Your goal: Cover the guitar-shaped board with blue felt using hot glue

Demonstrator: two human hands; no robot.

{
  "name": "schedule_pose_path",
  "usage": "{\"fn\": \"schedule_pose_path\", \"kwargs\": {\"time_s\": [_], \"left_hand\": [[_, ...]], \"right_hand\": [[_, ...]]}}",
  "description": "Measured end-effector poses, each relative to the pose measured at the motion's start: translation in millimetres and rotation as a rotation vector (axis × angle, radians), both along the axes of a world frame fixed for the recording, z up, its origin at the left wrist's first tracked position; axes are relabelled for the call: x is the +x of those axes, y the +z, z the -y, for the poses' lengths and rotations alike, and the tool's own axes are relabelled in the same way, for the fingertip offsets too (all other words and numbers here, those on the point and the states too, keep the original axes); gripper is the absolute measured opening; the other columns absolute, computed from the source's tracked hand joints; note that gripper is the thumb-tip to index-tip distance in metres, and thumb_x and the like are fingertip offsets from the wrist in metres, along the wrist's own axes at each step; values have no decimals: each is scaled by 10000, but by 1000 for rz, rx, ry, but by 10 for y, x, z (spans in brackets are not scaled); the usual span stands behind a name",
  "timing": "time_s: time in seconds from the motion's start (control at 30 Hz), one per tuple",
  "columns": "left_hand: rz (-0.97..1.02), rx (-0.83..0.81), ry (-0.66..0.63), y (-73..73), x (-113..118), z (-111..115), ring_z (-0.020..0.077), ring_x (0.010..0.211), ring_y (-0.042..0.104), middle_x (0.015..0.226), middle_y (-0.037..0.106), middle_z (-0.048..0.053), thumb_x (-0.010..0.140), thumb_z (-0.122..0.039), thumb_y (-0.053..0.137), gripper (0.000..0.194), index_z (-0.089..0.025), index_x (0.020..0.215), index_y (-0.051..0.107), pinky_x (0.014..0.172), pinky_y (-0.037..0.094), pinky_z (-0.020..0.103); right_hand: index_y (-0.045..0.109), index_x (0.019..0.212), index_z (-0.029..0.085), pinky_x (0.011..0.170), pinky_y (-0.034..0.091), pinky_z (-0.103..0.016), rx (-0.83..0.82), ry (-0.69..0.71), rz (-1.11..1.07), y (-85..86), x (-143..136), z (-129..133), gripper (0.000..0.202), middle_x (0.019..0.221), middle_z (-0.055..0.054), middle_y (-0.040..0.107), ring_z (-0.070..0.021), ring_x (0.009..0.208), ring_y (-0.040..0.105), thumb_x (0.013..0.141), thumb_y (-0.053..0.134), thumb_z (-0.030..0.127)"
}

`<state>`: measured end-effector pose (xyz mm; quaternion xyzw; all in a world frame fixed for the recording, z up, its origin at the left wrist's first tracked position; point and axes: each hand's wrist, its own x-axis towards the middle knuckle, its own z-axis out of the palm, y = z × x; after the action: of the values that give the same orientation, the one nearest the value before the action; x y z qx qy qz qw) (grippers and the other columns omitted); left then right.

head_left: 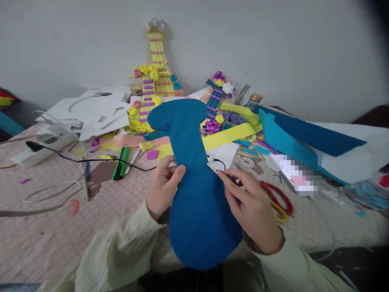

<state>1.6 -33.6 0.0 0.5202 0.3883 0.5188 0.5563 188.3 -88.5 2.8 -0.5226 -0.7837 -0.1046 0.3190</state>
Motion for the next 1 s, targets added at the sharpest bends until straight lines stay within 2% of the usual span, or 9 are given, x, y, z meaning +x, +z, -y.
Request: {"fn": "schedule_pose_path", "kwargs": {"time_s": [0.23, 0.6, 0.8, 1.0], "left_hand": [[12, 12, -27, -64, 3, -16, 64, 354, 373, 447, 394, -77, 778, -350, 576, 207, -221, 927, 512, 354, 259, 153], [14, 12, -21, -72, -3, -25, 49, 351, 322, 439, 375, -87, 779, -332, 580, 199, -223, 931, 512, 354, 265, 143], [18, 15, -38, -64, -1, -24, 47, 349, 325, 443, 394, -85, 777, -329, 579, 185, -218, 909, 513, 357, 278, 145], [14, -8, -16, -58, 3, -21, 57, 336, 360, 431, 386, -84, 774, -341, 579, 192, -220, 909, 513, 333, 267, 139]], "right_hand": [[639, 1027, 117, 772, 501, -329, 55, 9, -3, -56, -18, -63, 281, 929, -111, 622, -190, 887, 573, 820, 459, 59], [644, 905, 126, 751, 491, -331, 87, -20, -112, -44, -96, -141, 169, 870, -89, 637, -184, 817, 576, 802, 511, 101], [622, 1075, 114, 715, 482, -315, 66, 14, -87, -66, -95, -154, 299, 842, -100, 598, -181, 811, 551, 805, 500, 73], [622, 1097, 112, 724, 466, -324, 72, 24, -69, -97, -118, -121, 319, 837, -99, 570, -182, 818, 523, 811, 489, 64]]}}
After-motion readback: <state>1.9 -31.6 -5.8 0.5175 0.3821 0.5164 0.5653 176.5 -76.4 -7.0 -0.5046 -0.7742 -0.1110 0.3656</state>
